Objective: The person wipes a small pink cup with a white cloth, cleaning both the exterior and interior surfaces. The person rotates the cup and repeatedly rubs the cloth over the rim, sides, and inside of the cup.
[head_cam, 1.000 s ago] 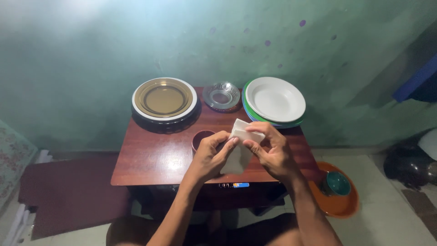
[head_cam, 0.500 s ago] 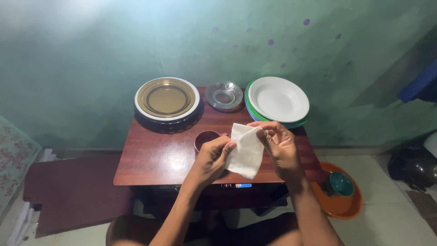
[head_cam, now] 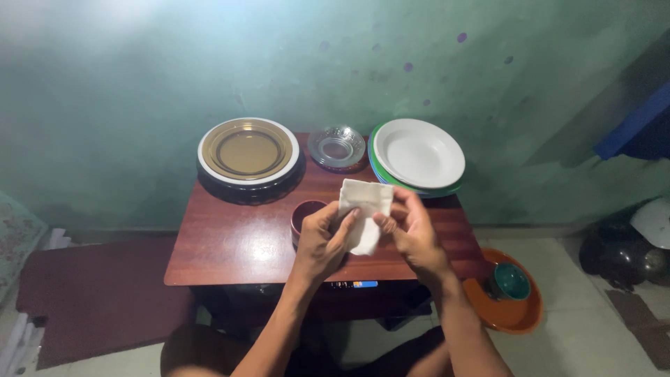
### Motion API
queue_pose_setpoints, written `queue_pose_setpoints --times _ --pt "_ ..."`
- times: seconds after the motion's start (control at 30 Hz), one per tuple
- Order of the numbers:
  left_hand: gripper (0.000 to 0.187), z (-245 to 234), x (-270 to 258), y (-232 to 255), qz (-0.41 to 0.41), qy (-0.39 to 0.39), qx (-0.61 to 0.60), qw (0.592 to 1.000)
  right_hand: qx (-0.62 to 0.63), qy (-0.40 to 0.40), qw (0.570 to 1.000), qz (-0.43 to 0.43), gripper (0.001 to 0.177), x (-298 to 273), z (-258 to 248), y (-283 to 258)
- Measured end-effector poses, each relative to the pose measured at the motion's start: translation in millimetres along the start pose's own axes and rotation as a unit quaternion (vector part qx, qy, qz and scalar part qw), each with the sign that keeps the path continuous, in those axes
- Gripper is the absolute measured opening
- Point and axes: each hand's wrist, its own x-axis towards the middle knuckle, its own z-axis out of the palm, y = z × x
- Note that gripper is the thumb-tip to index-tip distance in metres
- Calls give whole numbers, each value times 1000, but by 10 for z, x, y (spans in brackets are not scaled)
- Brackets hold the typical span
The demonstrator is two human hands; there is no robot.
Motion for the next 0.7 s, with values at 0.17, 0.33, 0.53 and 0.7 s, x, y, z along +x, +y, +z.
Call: queue_pose_setpoints --times 0.17,0.33,0.53,0.7 --pt "14 99 -37 -112 -24 -16 -30 999 80 -2 997 13 34 39 -170 353" --pt "30 30 -87 -90 0 -36 -43 998 128 -14 992 16 19 79 -373 728" --pt "22 -109 -93 -39 15 -60 -67 996 163 -4 986 -37 27 58 -162 409" --pt "21 -219 -39 -130 -16 -66 -61 996 44 -35 994 -93 38 87 -158 397"
